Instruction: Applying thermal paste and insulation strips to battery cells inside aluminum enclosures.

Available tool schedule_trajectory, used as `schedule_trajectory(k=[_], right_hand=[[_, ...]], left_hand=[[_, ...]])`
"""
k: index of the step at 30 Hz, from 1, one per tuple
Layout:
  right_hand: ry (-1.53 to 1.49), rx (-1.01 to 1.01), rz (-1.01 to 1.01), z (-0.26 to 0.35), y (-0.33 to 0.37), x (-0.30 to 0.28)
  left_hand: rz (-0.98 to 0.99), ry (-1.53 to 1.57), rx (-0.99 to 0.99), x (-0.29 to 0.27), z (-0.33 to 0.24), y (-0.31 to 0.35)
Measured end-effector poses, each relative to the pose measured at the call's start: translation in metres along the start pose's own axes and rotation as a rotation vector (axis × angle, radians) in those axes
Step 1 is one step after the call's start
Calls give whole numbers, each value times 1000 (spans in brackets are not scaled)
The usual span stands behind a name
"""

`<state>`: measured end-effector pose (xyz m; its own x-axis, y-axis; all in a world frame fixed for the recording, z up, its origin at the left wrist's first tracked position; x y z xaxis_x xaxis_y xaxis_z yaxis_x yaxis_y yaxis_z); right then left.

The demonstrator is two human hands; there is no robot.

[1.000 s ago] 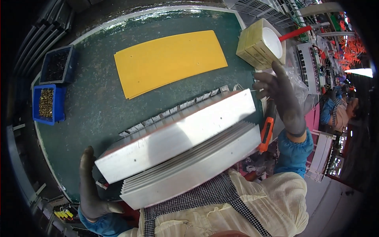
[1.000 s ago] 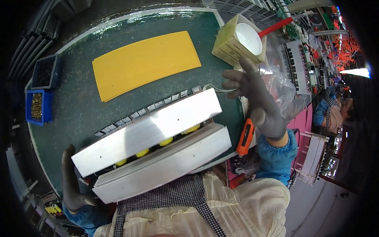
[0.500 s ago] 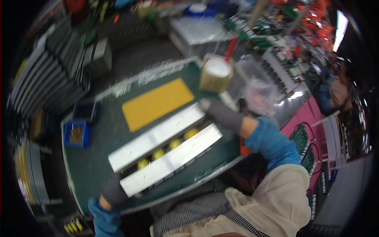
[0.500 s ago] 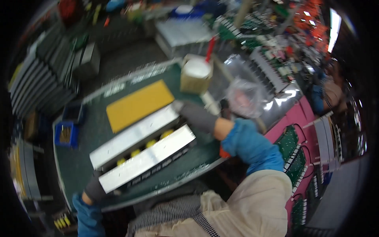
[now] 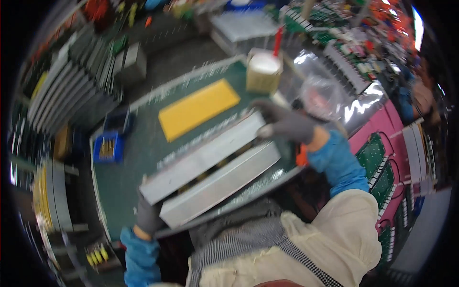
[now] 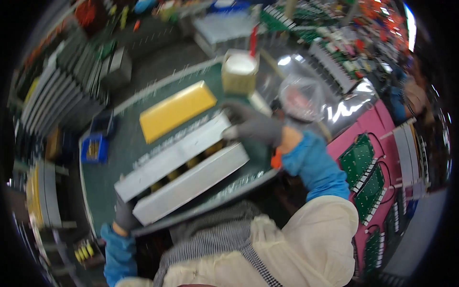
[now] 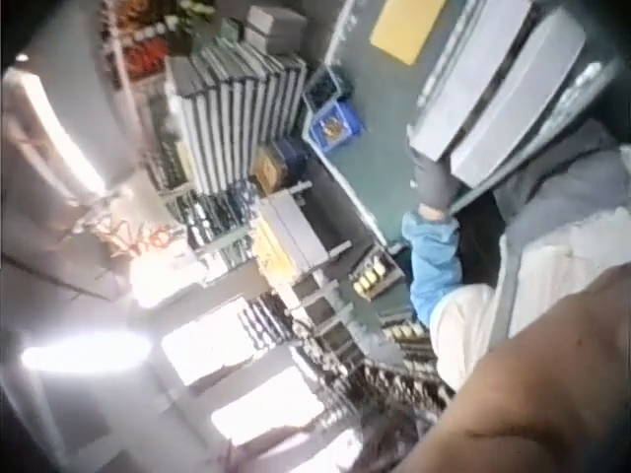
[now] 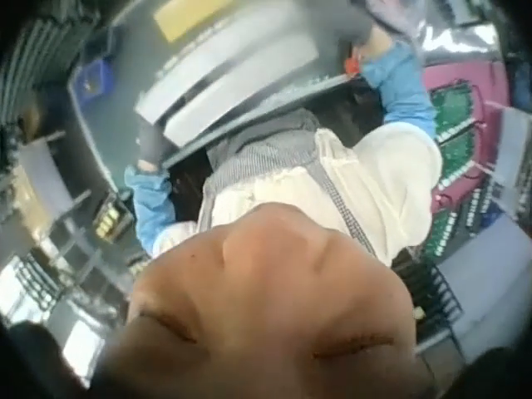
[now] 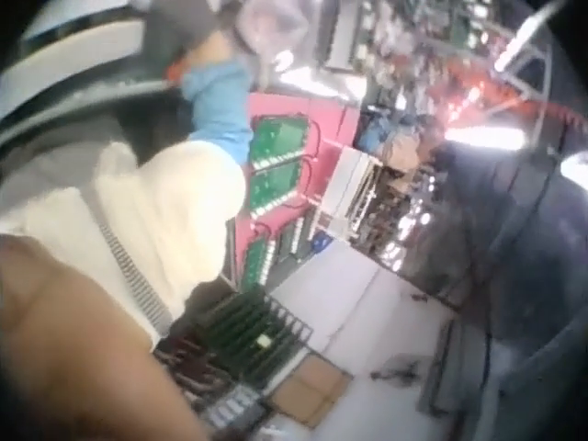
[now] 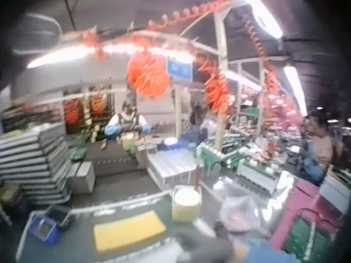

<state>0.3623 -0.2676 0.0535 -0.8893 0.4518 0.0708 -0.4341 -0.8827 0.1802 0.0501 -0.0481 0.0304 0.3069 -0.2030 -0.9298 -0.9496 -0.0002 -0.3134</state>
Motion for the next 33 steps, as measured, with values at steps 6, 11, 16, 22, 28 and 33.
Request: schedule_trajectory(k=[6, 11, 16, 22, 28, 33], right_hand=[[70, -56, -92, -2, 41, 5], [103, -175, -89, -18, 69, 8], [117, -314, -59, -30, 89, 10], [100, -311, -80, -32, 92, 10], [178, -394, -57, -33, 77, 5], [266, -295, -230, -37, 83, 5]], left_hand=[[-177, 137, -353, 38, 19, 59], [-255, 56, -327, 42, 8, 81], [-301, -315, -132, 23, -26, 77], [-381, -214, -176, 23, -20, 81], [-418, 704, -786, 73, 34, 130], [-296, -70, -310, -4, -22, 52]])
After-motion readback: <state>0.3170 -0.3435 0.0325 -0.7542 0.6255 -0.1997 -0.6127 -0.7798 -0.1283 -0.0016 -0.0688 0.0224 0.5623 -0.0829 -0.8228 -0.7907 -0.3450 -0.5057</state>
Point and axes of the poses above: each hand's wrist, its own y-axis away from the middle knuckle, its own x-axis out of the palm, z = x × y, the point moved 7 cm from there along -y, towards the middle knuckle, and after that the axes turned 4 degrees about -z, right-handed, at the moved point
